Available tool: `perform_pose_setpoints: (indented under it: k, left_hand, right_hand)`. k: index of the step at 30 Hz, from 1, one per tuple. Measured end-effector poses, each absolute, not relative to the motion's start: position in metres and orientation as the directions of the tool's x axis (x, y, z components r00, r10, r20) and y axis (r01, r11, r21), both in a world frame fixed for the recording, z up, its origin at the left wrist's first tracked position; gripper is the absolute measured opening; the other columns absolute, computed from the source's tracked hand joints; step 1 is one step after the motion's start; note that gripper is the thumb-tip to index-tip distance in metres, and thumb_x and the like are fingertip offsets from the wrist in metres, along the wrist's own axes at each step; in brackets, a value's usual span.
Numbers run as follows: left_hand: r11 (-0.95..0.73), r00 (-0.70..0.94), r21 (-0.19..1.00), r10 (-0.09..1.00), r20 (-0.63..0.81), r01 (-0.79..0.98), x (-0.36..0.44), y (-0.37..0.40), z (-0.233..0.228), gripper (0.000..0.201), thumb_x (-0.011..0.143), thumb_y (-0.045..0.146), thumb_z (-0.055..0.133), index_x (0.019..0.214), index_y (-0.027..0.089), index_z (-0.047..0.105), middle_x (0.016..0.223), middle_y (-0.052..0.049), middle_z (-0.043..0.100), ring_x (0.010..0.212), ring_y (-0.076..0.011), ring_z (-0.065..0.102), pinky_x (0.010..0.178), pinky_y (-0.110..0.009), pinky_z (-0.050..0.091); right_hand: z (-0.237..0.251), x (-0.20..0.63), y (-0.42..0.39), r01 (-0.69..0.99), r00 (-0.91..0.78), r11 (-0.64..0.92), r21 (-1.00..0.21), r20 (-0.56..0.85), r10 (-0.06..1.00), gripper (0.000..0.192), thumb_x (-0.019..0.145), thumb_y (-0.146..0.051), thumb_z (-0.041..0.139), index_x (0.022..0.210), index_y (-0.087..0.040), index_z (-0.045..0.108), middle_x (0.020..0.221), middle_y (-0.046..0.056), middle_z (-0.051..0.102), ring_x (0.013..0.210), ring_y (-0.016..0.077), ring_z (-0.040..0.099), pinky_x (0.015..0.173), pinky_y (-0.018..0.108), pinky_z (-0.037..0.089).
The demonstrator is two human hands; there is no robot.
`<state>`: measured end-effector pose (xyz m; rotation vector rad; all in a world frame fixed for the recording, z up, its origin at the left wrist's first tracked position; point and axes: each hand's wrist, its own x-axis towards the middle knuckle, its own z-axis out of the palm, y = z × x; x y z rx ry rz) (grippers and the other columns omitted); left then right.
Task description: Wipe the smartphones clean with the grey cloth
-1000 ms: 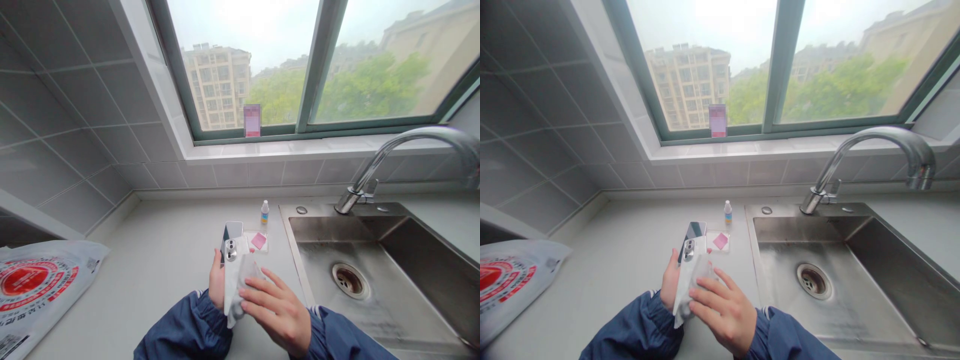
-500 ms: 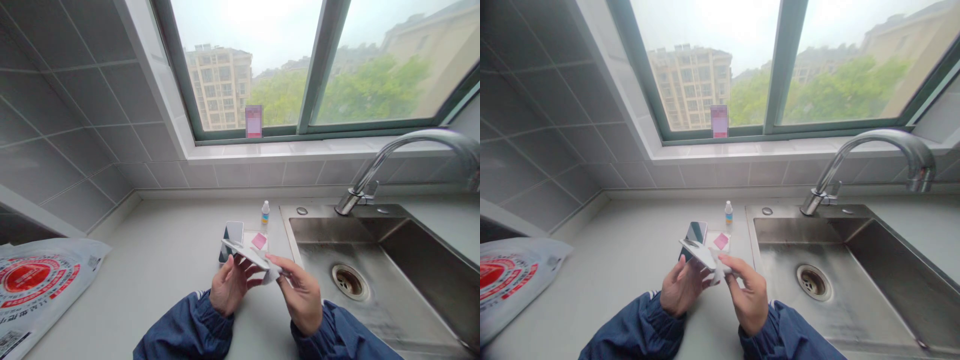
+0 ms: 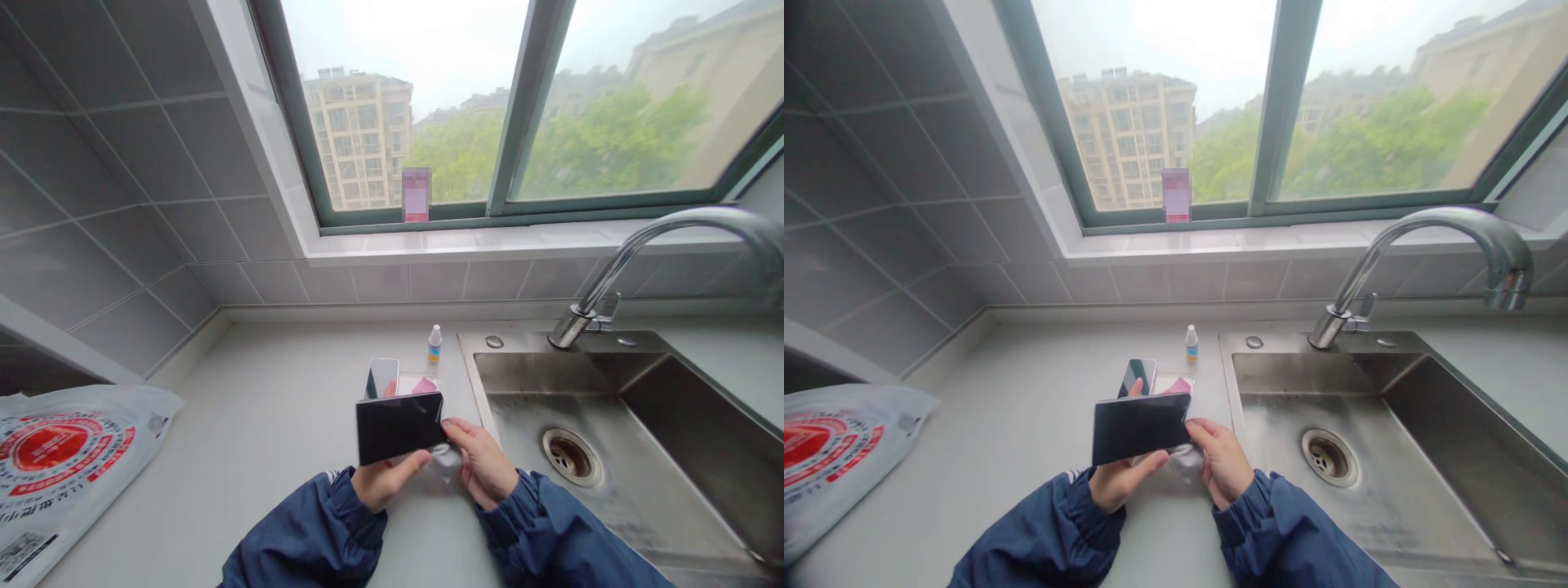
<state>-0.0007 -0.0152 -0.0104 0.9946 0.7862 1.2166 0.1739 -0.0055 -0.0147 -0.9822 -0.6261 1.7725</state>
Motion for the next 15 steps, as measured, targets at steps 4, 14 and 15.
perform_pose_setpoints:
  k: [4,14,15]
  left_hand:
    - [-0.166,0.189,0.958,0.959,0.212,-0.234,0.001,-0.017,-0.002,0.078,0.065,0.012,0.079,0.135,0.030,0.049,0.137,-0.006,0.055,0.135,-0.0316,0.042,0.120,-0.053,0.015]
    - [-0.130,-0.007,0.950,0.991,0.133,-0.284,0.012,-0.014,0.000,0.070,0.063,0.015,0.080,0.127,0.023,0.054,0.138,-0.012,0.054,0.131,-0.0341,0.046,0.116,-0.052,0.026]
    - [-0.117,-0.009,0.947,0.993,0.120,-0.300,0.012,-0.013,0.002,0.069,0.063,0.015,0.081,0.127,0.022,0.054,0.137,-0.012,0.054,0.131,-0.0339,0.046,0.116,-0.052,0.025]
  right_hand:
    - [-0.012,0.173,-0.006,-0.525,-0.235,-0.415,-0.743,-0.341,0.910,0.037,0.068,-0.043,0.082,0.087,-0.011,0.075,0.085,0.010,0.076,0.072,0.0202,0.072,0.066,0.027,0.056]
    - [-0.010,0.184,0.000,-0.555,0.001,-0.286,-0.781,-0.344,0.939,0.038,0.071,-0.041,0.078,0.093,-0.011,0.072,0.087,0.013,0.076,0.080,0.0267,0.074,0.071,0.038,0.060]
    - [-0.010,0.186,0.002,-0.550,0.035,-0.262,-0.793,-0.335,0.941,0.038,0.072,-0.042,0.077,0.093,-0.012,0.072,0.089,0.012,0.076,0.083,0.0267,0.073,0.072,0.039,0.061]
